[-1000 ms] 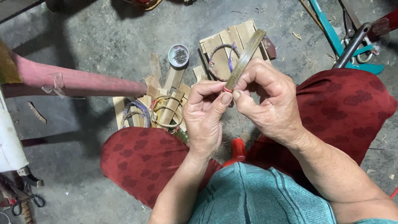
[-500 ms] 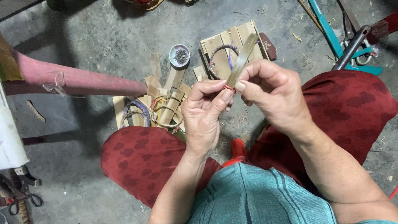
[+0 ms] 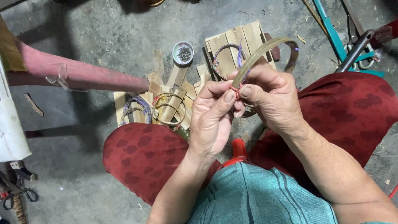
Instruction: Wrapping a bamboo ring with decorative thread and then using a hammer to secure parts on a wooden frame.
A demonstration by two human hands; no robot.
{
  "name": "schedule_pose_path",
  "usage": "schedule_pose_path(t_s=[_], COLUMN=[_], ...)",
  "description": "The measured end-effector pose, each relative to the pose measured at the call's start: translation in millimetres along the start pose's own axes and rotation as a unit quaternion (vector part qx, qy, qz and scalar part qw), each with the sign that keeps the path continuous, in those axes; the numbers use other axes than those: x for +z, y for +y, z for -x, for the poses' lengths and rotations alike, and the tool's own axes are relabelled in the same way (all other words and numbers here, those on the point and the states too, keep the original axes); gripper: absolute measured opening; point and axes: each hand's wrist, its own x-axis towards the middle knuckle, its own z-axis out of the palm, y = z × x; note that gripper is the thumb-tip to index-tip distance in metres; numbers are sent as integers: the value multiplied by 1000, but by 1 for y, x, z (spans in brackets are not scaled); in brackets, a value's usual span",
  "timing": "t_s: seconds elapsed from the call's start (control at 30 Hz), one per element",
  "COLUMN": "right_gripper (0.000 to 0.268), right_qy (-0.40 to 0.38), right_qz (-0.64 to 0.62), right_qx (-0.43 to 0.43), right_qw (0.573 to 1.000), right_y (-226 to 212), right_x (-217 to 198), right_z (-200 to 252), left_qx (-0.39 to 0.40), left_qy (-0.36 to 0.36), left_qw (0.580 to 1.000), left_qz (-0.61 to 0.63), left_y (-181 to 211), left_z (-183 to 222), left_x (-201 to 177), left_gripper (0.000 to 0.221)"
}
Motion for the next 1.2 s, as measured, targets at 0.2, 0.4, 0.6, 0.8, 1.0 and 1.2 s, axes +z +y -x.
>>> schedule_pose_path(t_s=[0.2, 0.4, 0.6, 0.8, 1.0, 1.2], right_gripper=[15, 8, 7, 18, 6, 6], right_qy=[27, 50, 51, 33, 30, 16], right_qz=[17, 156, 141, 140, 277, 118], right_qx=[-37, -122, -117, -56, -120, 10], right_qw=[999, 979, 982, 988, 953, 993], right_y=[14, 17, 19, -3, -4, 4], right_x=[-7, -4, -5, 14, 27, 14], right_z=[7, 12, 4, -7, -3, -6], left_qx=[3, -4, -3, 65, 98, 95], left_qy=[-7, -19, -30, 39, 23, 40], left_qw=[1000, 1000, 1000, 997, 994, 995], left_qz=[-24, -21, 1, -20, -36, 3], left_y=[-1, -4, -7, -5, -11, -11], left_z=[5, 4, -3, -12, -12, -16], left_x=[0, 1, 0, -3, -15, -14], left_gripper=[19, 19, 17, 20, 24, 21])
